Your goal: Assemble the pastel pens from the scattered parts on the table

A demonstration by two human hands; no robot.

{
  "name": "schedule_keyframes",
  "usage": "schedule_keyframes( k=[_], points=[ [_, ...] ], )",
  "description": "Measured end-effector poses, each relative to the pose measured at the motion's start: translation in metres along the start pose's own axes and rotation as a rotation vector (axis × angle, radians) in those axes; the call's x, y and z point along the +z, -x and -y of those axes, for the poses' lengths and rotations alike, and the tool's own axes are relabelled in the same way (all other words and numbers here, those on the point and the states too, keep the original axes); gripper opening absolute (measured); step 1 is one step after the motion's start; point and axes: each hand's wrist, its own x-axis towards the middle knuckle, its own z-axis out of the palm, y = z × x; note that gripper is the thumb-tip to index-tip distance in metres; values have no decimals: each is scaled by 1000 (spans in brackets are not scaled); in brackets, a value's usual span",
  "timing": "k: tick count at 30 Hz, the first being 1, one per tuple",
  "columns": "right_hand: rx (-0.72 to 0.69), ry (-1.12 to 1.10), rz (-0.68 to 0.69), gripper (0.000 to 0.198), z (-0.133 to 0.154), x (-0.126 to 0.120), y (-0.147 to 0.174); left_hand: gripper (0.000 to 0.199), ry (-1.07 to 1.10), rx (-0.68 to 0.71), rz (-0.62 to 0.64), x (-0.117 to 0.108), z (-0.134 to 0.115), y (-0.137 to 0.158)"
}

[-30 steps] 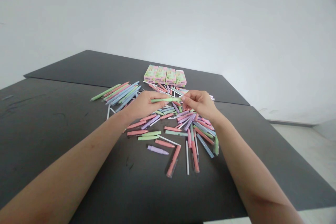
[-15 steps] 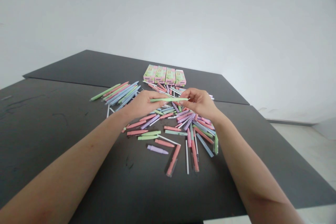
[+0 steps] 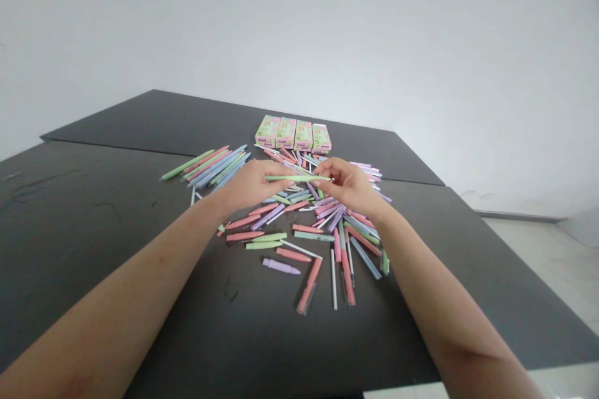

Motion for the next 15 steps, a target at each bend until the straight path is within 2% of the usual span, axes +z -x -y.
schedule_keyframes(
  k=[3, 8, 15],
  points=[
    [28, 17, -42, 31, 1, 4, 0, 31, -60, 36, -10, 0, 1, 0],
    [115, -86, -46, 37, -1, 10, 0, 29, -240, 125, -67, 1, -2, 0],
    [170, -38, -7, 46, 2, 9, 0, 30, -239, 118, -72, 2, 4, 0]
  ],
)
